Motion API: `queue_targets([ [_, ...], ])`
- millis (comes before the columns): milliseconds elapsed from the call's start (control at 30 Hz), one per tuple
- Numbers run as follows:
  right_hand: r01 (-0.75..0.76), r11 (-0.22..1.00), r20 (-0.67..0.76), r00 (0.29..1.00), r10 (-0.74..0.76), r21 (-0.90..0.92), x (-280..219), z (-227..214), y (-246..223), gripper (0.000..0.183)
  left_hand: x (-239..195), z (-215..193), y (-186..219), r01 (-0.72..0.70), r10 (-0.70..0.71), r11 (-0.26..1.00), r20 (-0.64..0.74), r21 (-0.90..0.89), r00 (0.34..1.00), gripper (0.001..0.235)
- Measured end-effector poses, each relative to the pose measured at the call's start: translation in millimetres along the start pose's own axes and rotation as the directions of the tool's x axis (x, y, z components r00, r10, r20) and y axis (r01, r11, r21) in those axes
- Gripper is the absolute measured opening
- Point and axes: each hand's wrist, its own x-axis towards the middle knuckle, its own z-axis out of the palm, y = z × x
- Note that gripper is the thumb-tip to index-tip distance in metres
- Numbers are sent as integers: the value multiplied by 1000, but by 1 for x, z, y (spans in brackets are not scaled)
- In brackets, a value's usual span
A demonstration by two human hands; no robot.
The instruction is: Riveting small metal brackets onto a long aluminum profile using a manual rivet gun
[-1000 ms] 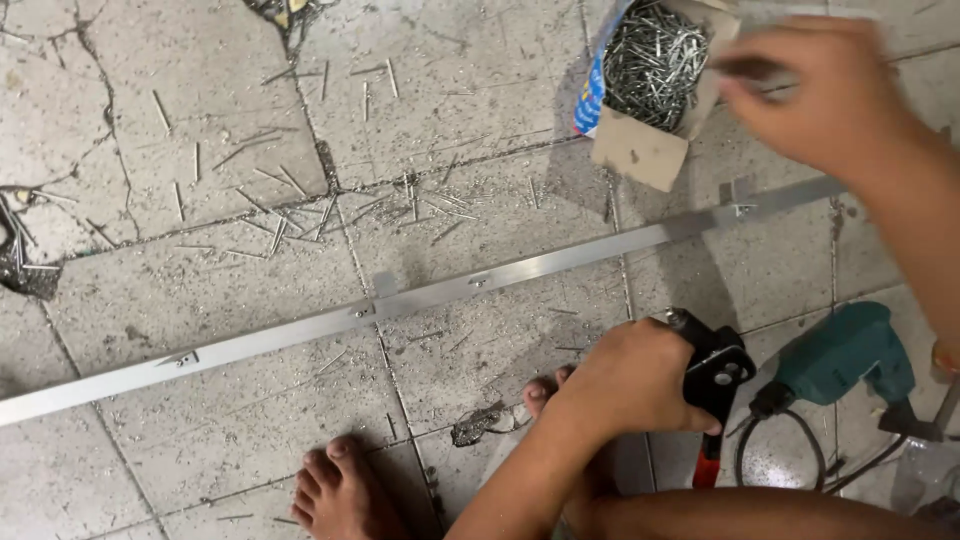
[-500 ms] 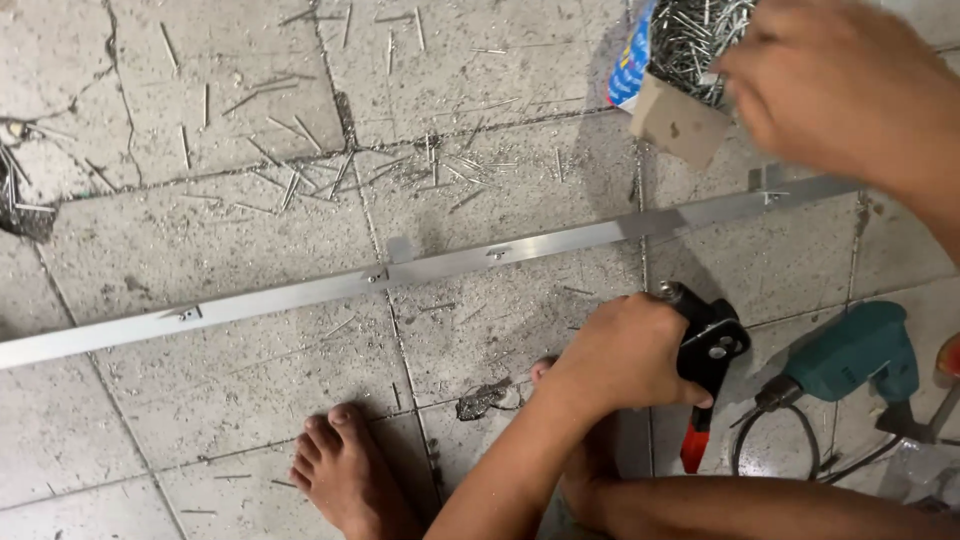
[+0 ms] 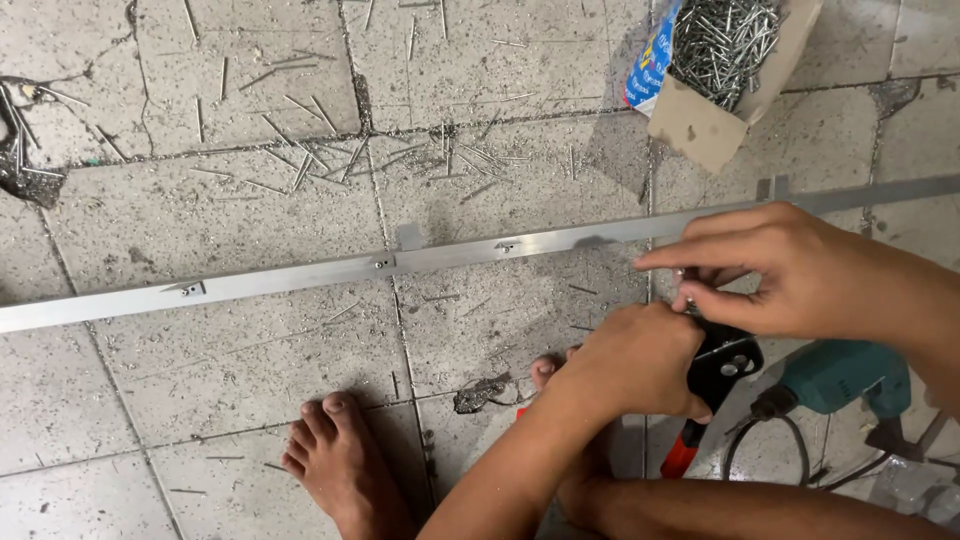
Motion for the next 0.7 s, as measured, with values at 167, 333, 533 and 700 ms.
queue_targets([
  [167,-39,999,41,998,40,-12,-4,-1,9,45,4,6,-7,-38,39,999,-47,25,998,68],
  [333,-297,953,199,932,301,-50,-26,-20,18,113,-13,-17,-14,-220,69,924,-429,-314,901,50],
  [533,-144,410,130,990,61,901,-108,153,89,109,-4,3,-12,-467,-481,547,-717,-695,504,44],
  [700,-406,847,-70,888,454,344,-63,160,44,38,10,49,-43,-595,-512,351,-680,-724,525,32],
])
